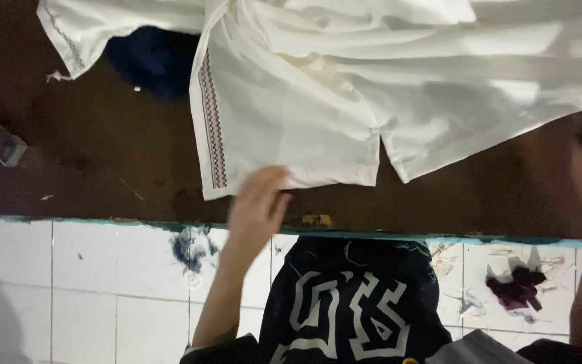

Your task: Trimming excess threads from a white garment using thread snips on a work table.

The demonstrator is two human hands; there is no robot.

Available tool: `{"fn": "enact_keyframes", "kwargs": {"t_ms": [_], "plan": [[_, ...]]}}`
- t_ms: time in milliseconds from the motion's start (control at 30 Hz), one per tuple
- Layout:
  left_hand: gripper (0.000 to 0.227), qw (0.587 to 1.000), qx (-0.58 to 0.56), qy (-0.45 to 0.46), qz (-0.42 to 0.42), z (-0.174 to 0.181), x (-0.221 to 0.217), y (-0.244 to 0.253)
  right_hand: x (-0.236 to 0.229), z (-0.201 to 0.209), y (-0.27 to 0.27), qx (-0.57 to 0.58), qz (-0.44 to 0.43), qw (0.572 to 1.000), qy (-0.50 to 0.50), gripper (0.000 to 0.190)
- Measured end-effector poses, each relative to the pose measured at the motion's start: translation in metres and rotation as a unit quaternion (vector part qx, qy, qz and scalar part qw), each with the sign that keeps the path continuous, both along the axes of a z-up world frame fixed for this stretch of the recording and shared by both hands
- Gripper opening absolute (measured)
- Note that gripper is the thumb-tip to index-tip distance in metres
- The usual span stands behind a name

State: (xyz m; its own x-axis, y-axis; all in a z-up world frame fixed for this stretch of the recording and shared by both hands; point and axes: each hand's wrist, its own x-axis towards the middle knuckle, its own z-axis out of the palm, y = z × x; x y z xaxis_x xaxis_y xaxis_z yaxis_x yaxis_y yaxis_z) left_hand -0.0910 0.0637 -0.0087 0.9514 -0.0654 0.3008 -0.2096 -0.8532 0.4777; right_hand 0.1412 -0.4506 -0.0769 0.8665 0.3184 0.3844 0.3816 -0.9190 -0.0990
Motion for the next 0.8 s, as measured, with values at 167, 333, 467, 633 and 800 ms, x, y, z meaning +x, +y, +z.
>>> {"fn": "enact_keyframes", "kwargs": {"t_ms": [167, 333, 467, 633, 800], "plan": [[0.029, 0.981, 0.086, -0.031, 0.170, 0.013, -0.037, 0.051, -0.078, 0.087, 0.132, -0.247, 0.053, 0.967, -0.032, 0.058], [0.033, 0.979, 0.116, 0.005, 0.169, 0.001, -0.044, 0.068, -0.088, 0.051, 0.210, -0.130, 0.367, 0.918, 0.077, 0.080], [0.031, 0.973, 0.139, -0.002, 0.182, -0.007, -0.043, 0.072, -0.085, 0.039, 0.231, -0.136, 0.391, 0.909, 0.052, 0.073], [0.024, 0.968, 0.169, -0.017, 0.183, -0.015, -0.041, 0.079, -0.079, 0.042, 0.221, -0.159, 0.450, 0.878, -0.043, 0.037], [0.020, 0.978, 0.093, -0.039, 0.182, -0.013, -0.035, 0.077, -0.075, 0.037, 0.212, -0.087, 0.456, 0.886, -0.005, 0.024]]}}
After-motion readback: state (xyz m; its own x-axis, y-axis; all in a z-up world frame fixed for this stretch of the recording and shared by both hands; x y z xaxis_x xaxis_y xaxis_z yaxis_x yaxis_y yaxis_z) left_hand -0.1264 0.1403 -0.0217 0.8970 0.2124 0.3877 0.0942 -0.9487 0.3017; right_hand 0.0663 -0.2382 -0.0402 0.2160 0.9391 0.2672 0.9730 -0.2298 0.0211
